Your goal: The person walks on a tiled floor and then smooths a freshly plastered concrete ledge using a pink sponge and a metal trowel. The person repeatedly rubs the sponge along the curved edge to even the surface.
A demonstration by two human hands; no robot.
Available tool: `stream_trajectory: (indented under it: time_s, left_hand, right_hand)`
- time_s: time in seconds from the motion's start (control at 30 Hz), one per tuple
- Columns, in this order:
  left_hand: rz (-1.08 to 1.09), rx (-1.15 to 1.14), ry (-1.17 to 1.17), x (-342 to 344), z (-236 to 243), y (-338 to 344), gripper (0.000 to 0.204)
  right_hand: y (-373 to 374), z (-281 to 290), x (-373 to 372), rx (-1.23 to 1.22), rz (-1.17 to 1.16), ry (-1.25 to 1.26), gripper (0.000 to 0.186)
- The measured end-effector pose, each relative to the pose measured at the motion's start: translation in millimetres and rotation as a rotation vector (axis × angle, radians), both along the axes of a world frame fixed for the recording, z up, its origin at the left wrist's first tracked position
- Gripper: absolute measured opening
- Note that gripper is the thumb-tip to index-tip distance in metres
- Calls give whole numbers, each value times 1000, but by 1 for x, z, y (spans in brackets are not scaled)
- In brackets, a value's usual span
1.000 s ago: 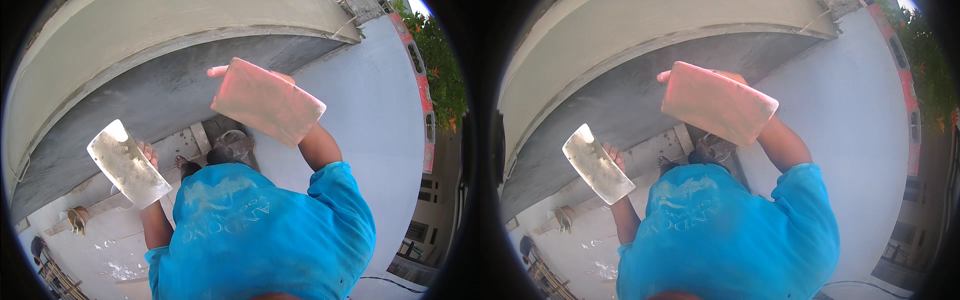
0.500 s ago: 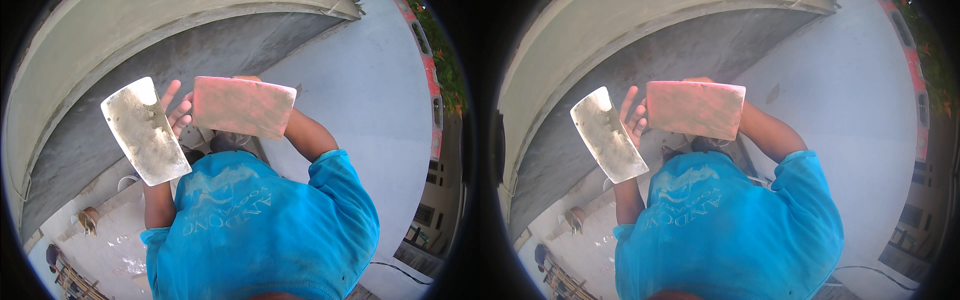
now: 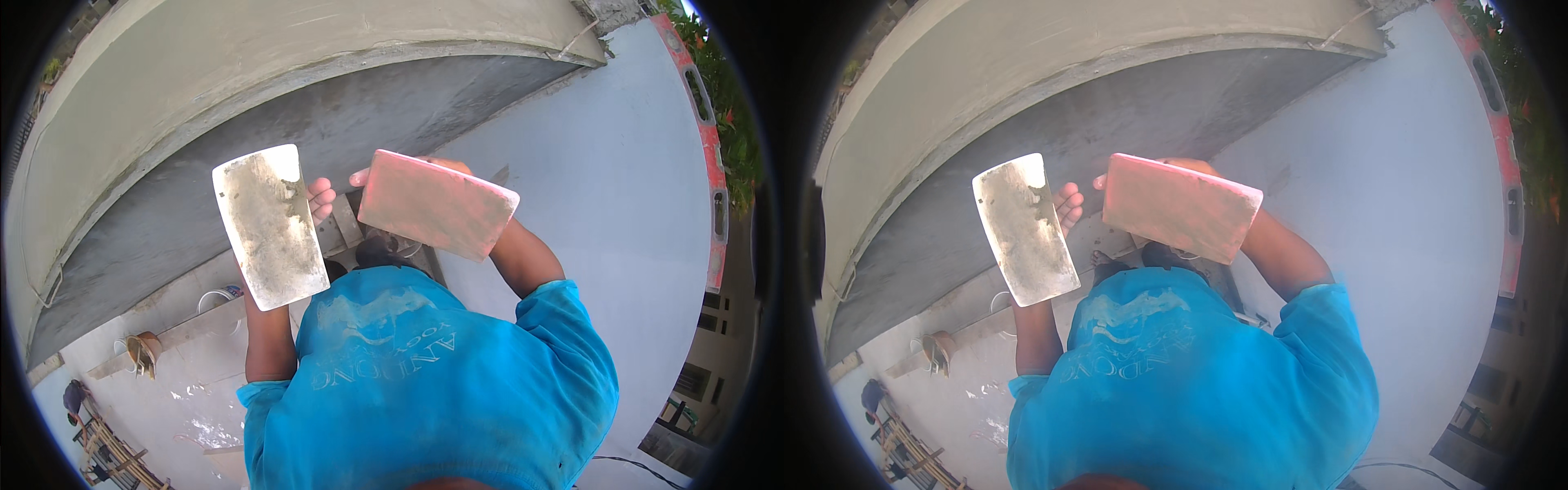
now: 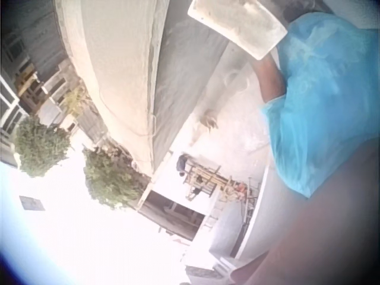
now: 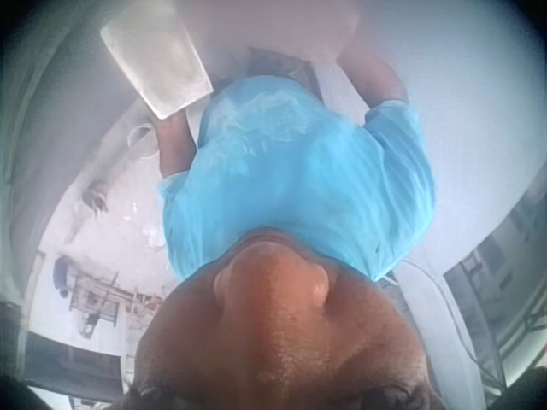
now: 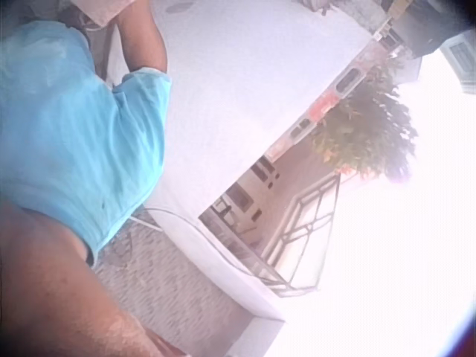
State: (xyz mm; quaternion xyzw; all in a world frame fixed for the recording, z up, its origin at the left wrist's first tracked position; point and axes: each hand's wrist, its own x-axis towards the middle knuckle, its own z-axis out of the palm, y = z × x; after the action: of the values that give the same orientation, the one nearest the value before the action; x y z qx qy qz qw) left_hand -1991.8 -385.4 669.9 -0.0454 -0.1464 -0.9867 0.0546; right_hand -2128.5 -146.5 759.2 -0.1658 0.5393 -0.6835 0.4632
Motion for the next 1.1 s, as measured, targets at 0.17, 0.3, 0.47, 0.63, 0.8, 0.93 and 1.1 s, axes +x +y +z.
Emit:
stream_trajectory:
  time_s: [0.17, 0.3, 0.47, 0.63, 0.8, 0.93, 1.1]
  left_hand:
    - [179, -122, -60, 12, -61, -8, 58]
    - [282, -33, -227, 39, -93, -14, 53]
    - [242, -10, -99, 45, -124, -21, 56]
    - [205, -6, 6, 38, -119, -18, 61]
    - [163, 12, -1, 26, -122, -21, 63]
    - [255, -40, -59, 44, -112, -19, 69]
    - [382, -36, -99, 70, -169, -21, 82]
  right_hand:
    - [44, 100, -35, -377, -467, 308, 50]
    - [56, 111, -90, -158, -441, 623, 47]
    - [47, 136, -203, 347, -518, 1356, 39]
    - [-23, 127, -287, 724, -312, 1859, 43]
    - [-96, 91, -329, 845, -271, 1685, 45]
    - [-191, 86, -201, 200, 216, 1753, 40]
    - [-10, 79, -287, 459, 217, 1901, 37]
